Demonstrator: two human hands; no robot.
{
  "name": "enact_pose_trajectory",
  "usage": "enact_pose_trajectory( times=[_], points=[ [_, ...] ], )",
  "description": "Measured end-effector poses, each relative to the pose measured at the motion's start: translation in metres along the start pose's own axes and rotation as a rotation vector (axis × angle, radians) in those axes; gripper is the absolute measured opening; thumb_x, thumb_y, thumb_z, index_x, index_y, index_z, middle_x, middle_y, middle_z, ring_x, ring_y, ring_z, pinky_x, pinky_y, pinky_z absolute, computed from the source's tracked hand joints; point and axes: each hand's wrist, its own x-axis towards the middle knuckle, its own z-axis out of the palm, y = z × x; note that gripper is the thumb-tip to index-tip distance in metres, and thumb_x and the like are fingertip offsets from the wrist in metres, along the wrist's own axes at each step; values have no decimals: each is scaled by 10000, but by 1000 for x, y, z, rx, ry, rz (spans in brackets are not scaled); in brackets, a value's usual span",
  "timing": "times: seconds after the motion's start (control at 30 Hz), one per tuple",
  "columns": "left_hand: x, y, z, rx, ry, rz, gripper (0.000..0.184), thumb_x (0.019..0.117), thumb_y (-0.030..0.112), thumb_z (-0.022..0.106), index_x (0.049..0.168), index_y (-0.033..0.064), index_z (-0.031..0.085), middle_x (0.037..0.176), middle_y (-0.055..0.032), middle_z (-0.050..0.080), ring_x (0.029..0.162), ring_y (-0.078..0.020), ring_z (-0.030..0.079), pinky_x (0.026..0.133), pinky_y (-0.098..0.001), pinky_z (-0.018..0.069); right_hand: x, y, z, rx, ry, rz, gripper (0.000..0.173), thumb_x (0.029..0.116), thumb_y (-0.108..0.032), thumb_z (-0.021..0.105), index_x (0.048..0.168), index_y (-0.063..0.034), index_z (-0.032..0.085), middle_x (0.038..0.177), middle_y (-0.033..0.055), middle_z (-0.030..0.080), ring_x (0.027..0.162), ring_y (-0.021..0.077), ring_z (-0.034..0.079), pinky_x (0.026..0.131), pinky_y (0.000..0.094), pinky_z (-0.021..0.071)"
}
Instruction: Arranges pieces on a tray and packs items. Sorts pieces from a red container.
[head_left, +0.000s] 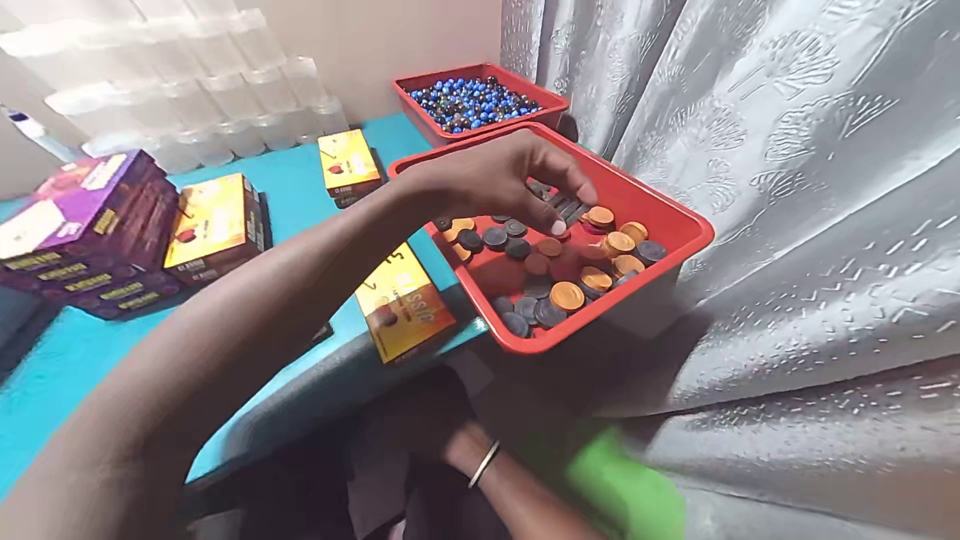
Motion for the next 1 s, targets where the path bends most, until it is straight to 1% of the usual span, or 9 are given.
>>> enact_pose_trajectory(
  times=[0.07,0.1,0.3,0.43,0.63,0.77,0.83,0.93,1.0],
  points=[
    [-14,3,-4,-87,24,-20,321,860,-113,691,1150,23,719,1081,-68,739,909,-121,720,740,-258,614,-1,30,33,126,29,57,367,1018,-217,612,1237,68,687,1264,279,679,1231,441,630,1060,601,469],
    [-19,4,-7,-123,12,-13,323,865,-120,677,1159,9,711,1080,-80,734,935,-141,721,791,-279,622,2,37,40,135,1,87,380,1018,-237,612,1217,78,690,1248,286,680,1222,447,629,1059,603,468],
    [-36,7,-16,-207,-24,-19,323,867,-135,646,1157,-6,703,1072,-104,736,963,-169,722,861,-304,616,35,49,66,42,-143,147,388,1031,-306,596,1201,23,710,1218,249,700,1191,436,645,1021,645,477],
    [-38,5,-17,-176,-11,-34,348,859,-138,649,1177,-10,708,1101,-95,742,978,-158,726,860,-294,618,21,32,42,40,-195,176,389,1044,-282,581,1222,47,690,1240,272,685,1212,450,632,1029,649,466],
    [-23,0,-2,305,-180,-173,231,868,-19,751,1081,66,779,969,-23,772,773,-67,713,654,-228,593,19,42,58,62,-79,149,462,1056,-363,553,1266,27,684,1284,252,677,1251,417,622,1085,599,450],
    [-20,7,7,231,-188,-86,244,880,-15,743,1117,37,762,1071,-48,766,898,-80,732,761,-229,619,12,35,49,82,-36,98,423,1040,-310,585,1268,33,679,1287,258,673,1244,421,623,1066,607,459],
    [-18,4,0,533,-117,-36,216,895,74,752,1110,90,765,1018,-8,757,866,-55,709,756,-224,595,5,24,34,87,54,-1,415,1032,-317,597,1287,1,677,1291,237,674,1243,399,624,1057,597,471],
    [-13,-4,-4,916,-116,-139,213,886,72,749,1097,90,767,1028,-74,751,946,-197,711,862,-412,555,13,15,20,-26,48,-100,409,1049,-327,564,1305,-26,672,1290,230,675,1238,402,625,1040,606,478],
    [-9,-3,2,1005,-158,-289,148,878,78,761,1021,114,776,963,-61,740,916,-219,697,826,-450,548,29,17,25,-123,36,-108,412,1050,-360,554,1322,-72,668,1287,203,679,1232,393,630,1014,615,500]
  ],
)
